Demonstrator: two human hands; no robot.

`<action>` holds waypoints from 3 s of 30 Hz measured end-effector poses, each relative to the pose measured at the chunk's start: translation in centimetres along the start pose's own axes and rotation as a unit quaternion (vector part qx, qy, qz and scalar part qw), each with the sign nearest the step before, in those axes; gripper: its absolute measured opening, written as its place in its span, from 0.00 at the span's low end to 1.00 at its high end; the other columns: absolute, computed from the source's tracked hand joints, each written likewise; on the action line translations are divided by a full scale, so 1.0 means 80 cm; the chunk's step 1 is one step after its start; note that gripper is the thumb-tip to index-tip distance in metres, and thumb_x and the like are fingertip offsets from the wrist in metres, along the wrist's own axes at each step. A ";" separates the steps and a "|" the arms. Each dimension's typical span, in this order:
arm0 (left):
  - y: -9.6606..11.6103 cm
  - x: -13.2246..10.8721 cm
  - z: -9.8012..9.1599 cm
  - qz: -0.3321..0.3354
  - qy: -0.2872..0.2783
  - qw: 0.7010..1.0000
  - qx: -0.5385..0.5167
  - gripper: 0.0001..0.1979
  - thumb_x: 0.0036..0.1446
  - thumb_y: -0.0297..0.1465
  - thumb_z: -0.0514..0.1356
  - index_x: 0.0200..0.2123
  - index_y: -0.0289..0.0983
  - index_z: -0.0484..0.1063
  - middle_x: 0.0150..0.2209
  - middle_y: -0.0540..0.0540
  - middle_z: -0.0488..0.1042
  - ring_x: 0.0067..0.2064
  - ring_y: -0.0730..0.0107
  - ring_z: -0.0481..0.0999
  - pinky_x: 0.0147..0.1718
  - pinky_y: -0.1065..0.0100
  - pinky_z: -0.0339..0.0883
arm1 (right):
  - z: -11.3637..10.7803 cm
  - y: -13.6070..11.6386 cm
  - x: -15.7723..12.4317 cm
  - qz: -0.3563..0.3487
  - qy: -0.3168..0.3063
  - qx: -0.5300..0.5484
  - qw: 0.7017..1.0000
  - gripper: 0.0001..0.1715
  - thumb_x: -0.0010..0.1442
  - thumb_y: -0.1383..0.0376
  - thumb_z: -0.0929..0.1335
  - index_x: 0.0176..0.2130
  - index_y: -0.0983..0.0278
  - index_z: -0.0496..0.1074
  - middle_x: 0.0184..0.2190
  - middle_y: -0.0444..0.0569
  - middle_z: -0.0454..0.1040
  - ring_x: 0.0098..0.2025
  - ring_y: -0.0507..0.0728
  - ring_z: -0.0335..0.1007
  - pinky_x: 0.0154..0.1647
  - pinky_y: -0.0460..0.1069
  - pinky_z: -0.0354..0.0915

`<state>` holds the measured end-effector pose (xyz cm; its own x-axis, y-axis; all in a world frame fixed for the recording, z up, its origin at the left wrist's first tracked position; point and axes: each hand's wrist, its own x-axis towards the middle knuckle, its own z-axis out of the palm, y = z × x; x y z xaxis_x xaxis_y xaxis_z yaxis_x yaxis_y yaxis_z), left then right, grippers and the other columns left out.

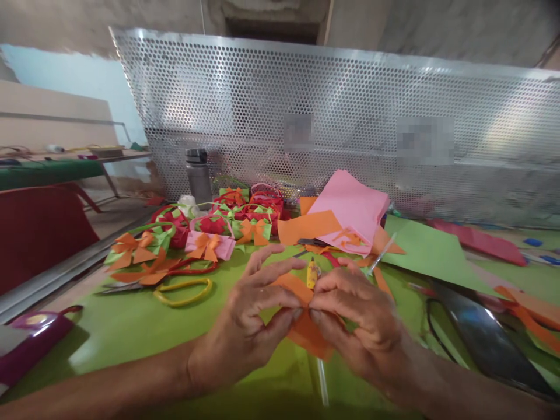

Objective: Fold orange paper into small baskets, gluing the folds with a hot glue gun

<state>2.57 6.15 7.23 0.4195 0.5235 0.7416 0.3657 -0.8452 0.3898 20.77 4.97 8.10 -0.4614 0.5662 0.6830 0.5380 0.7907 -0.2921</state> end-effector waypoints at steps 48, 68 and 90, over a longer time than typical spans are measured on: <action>-0.003 0.001 0.004 0.019 -0.055 0.998 0.032 0.10 0.55 0.20 0.54 0.26 0.35 0.71 0.39 0.44 0.77 0.58 0.63 0.60 0.57 0.57 0.50 | 0.013 0.008 -0.011 -0.030 -0.034 -0.065 0.997 0.10 0.60 0.74 0.60 0.32 0.64 0.67 0.30 0.45 0.72 0.34 0.53 0.66 0.53 0.58 0.46; -0.015 0.005 -0.006 -0.035 -0.055 0.978 0.196 0.09 0.57 0.28 0.54 0.30 0.38 0.75 0.36 0.43 0.73 0.40 0.61 0.70 0.37 0.61 0.65 | 0.011 0.024 -0.002 -0.019 -0.027 -0.135 0.990 0.12 0.58 0.77 0.59 0.33 0.65 0.68 0.30 0.48 0.74 0.33 0.56 0.69 0.52 0.61 0.48; -0.022 0.000 0.007 -0.171 -0.061 0.983 -0.027 0.08 0.56 0.28 0.54 0.38 0.38 0.73 0.33 0.50 0.79 0.33 0.70 0.77 0.31 0.73 0.69 | -0.007 0.030 0.012 0.014 -0.052 -0.156 0.986 0.11 0.58 0.74 0.60 0.33 0.66 0.69 0.30 0.49 0.75 0.34 0.54 0.68 0.45 0.54 0.55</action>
<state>2.37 7.73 6.27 0.3784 0.7838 0.4924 0.4587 -0.6209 0.6357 22.03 7.26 8.45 -0.5038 0.6207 0.6008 0.7354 0.6731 -0.0788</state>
